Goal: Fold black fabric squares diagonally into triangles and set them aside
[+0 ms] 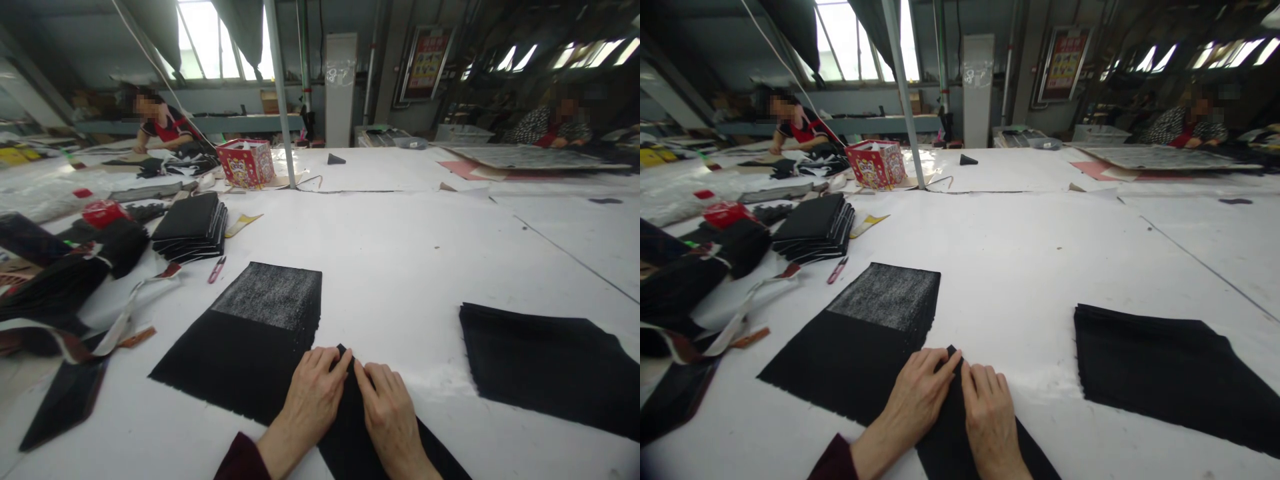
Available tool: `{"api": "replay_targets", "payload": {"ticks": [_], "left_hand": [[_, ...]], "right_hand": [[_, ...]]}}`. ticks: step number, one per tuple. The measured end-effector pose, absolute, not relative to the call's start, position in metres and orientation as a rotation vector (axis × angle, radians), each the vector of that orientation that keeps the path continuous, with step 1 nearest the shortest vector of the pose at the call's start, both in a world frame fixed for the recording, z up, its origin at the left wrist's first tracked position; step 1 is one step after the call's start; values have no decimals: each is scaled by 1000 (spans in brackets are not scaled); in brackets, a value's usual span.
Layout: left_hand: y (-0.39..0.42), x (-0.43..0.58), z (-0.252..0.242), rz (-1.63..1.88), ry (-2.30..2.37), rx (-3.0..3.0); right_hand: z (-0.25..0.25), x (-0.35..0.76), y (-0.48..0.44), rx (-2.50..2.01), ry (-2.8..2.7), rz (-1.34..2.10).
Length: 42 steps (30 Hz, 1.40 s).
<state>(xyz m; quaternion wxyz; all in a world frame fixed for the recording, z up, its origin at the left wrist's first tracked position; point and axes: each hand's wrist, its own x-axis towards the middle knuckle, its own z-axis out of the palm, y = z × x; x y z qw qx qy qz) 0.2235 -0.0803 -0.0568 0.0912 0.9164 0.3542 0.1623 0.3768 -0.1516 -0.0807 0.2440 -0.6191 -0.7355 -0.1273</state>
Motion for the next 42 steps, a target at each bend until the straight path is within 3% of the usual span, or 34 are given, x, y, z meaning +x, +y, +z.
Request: {"api": "replay_targets", "payload": {"ticks": [18,24,42], "left_hand": [[-74,222,-41,500,1207,2736],[-82,224,-41,435,923,2894],[-98,232,-34,207,786,3078]], "right_hand": [[-82,375,-152,-1730,-2006,-365],[-78,375,-154,-1741,-1986,-335],[-75,401,-209,-1744,-1936,-294]]}}
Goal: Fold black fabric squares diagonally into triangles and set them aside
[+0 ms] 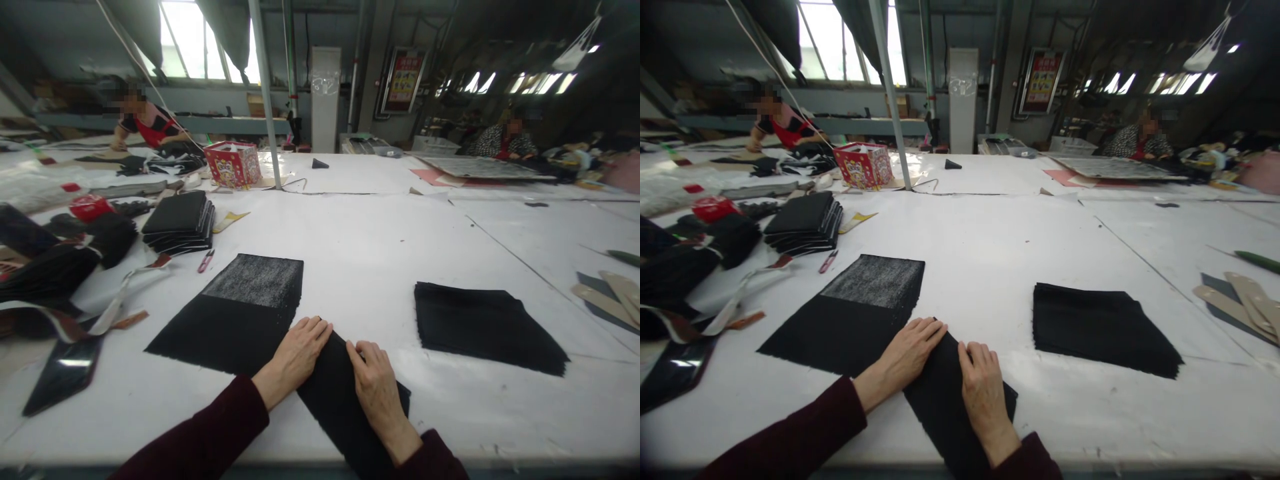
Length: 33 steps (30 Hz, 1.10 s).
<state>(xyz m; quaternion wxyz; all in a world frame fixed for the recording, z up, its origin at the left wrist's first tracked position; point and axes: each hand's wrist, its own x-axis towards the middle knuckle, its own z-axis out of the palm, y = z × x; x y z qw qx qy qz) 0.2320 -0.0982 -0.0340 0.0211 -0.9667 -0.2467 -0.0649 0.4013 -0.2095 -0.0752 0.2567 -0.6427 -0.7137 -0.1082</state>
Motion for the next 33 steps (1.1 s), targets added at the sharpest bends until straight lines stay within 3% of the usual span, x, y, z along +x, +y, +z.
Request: {"api": "replay_targets", "payload": {"ticks": [33], "left_hand": [[-118,256,-27,-40,-434,-3041]], "right_hand": [[-80,433,-252,-1748,-1933,-209]]}}
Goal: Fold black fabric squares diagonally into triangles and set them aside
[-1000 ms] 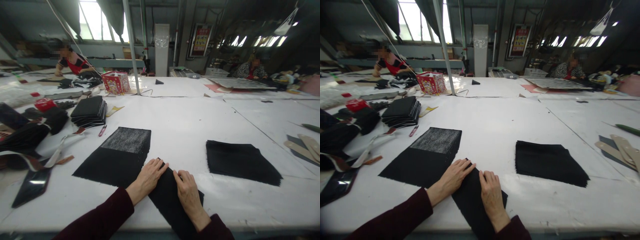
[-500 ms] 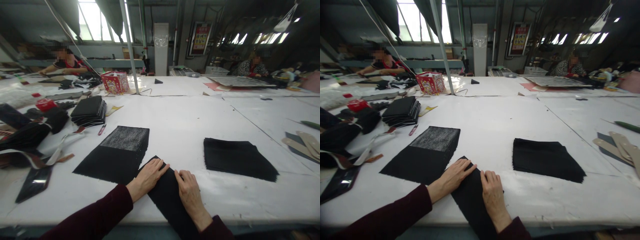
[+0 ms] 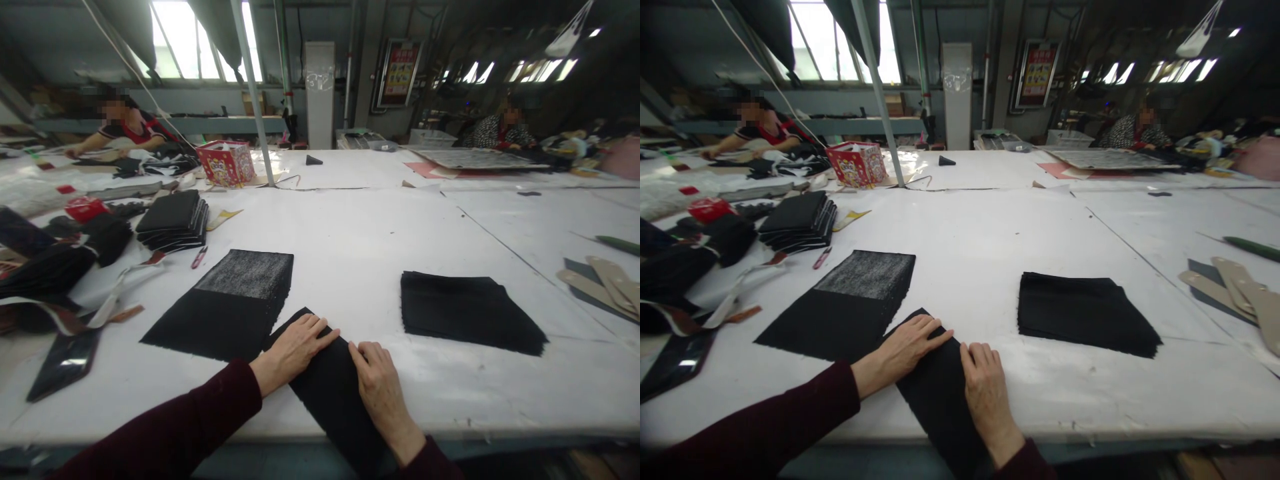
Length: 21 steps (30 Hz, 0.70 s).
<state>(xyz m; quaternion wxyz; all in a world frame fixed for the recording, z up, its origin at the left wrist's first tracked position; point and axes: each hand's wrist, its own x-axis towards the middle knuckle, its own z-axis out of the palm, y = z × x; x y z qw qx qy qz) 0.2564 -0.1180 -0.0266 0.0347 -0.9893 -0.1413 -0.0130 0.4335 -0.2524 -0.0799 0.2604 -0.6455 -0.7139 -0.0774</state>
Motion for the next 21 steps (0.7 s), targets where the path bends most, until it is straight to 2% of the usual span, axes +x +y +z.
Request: {"api": "replay_targets", "payload": {"ticks": [21], "left_hand": [[-132,273,-28,-33,-301,-3160]], "right_hand": [[-79,454,-277,-1711,-1886,-111]]}}
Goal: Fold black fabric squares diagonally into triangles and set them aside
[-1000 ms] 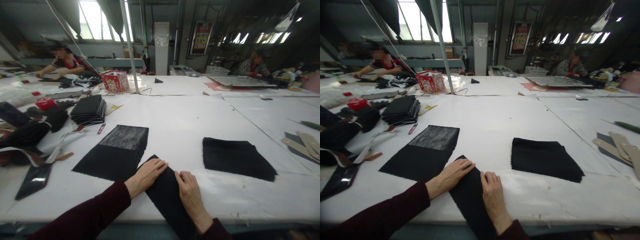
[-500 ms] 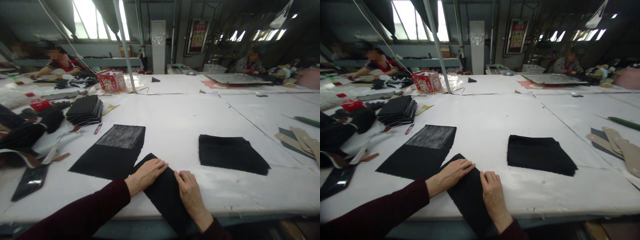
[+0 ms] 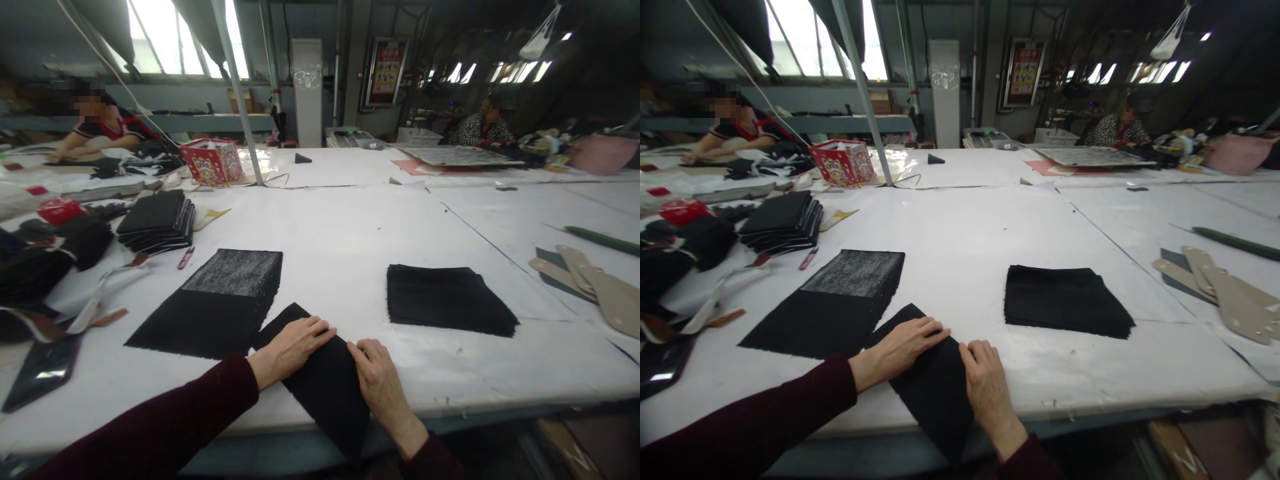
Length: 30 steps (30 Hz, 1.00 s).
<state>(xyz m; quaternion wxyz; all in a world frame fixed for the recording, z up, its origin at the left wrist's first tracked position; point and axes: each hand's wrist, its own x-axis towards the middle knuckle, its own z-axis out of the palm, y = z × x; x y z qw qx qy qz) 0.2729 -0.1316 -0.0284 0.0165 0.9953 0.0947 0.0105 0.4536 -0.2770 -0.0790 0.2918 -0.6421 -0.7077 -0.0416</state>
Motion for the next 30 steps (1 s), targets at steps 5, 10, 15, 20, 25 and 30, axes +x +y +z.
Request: {"api": "replay_targets", "payload": {"ticks": [5,10,15,20,25,30], "left_hand": [[-137,278,-28,21,432,3090],[-139,279,-28,100,534,2997],[-141,280,-30,243,658,2901],[-145,281,-30,304,673,2892],[-144,278,-30,351,690,2850],[-143,273,-31,394,706,2797]], "right_hand": [[-78,457,-279,-1733,-1860,-57],[-69,452,-270,-1818,-1791,-11],[-64,439,-258,-1880,-1840,-84],[-69,438,-250,-1832,-1723,11],[-61,446,-244,-1819,-1609,285],[-50,442,-240,-1921,-1737,240]]}}
